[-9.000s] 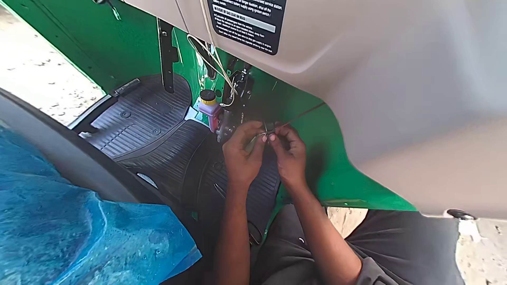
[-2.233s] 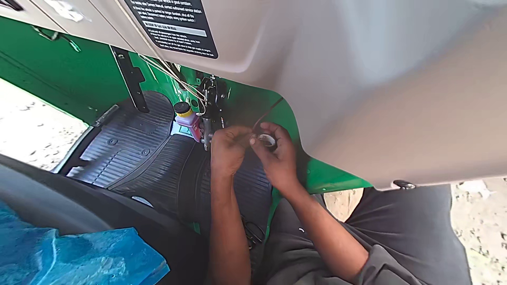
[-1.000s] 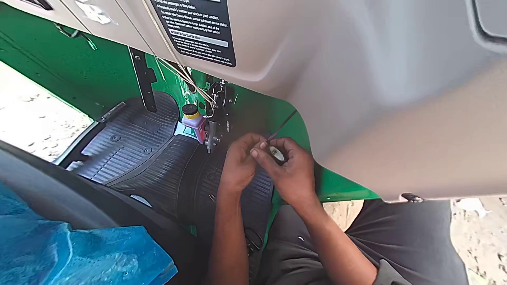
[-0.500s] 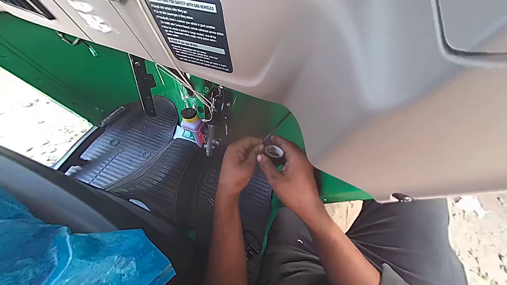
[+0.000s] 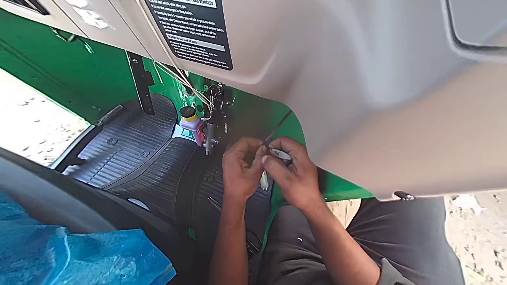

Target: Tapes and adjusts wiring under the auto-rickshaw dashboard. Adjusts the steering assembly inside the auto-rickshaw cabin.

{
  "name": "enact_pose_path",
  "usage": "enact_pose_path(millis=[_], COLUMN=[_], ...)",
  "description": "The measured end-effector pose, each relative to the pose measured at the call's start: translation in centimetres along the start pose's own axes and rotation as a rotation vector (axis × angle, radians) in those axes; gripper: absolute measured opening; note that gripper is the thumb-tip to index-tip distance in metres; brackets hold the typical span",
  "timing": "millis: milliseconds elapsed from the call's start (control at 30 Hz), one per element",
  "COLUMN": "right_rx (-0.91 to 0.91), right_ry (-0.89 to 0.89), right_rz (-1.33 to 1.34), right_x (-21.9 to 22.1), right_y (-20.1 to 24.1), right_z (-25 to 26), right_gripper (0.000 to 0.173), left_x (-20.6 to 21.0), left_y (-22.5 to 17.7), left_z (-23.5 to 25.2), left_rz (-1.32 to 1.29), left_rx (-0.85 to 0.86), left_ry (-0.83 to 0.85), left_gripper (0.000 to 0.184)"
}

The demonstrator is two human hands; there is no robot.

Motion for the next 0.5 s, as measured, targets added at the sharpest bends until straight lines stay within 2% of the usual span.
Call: enact_pose_path(millis=[133, 333, 500], right_rx=[-0.095, -0.151, -0.161], right_ry=[0.020, 0.058, 0.085], right_rz=[0.158, 0.370, 0.441], right_x=[-0.10, -0.35, -0.49], right_y=[0.08, -0.06, -0.21], right_z=[-0.39, -0.94, -0.95], right_gripper=[0.008, 0.012, 0.015], left_x=[0.05, 0.18, 0.34], left_y=[-0.07, -0.25, -0.74], left_z=[-0.13, 0.07, 0.50], left_rz=[-0.104, -0.157, -0.161], left_rx=[-0.010, -0.019, -0.016], left_ry=[0.029, 0.079, 0.110], left_gripper=[0.005, 0.004, 0.005])
Point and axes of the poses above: each hand's wrist, its own z-axis towards the middle knuckle, its own x-axis out of the palm, y = z × x, the point moved 5 cm from there along z, towards the middle knuckle, and after that the axes turned 4 degrees about -z, right-handed, at the moved point
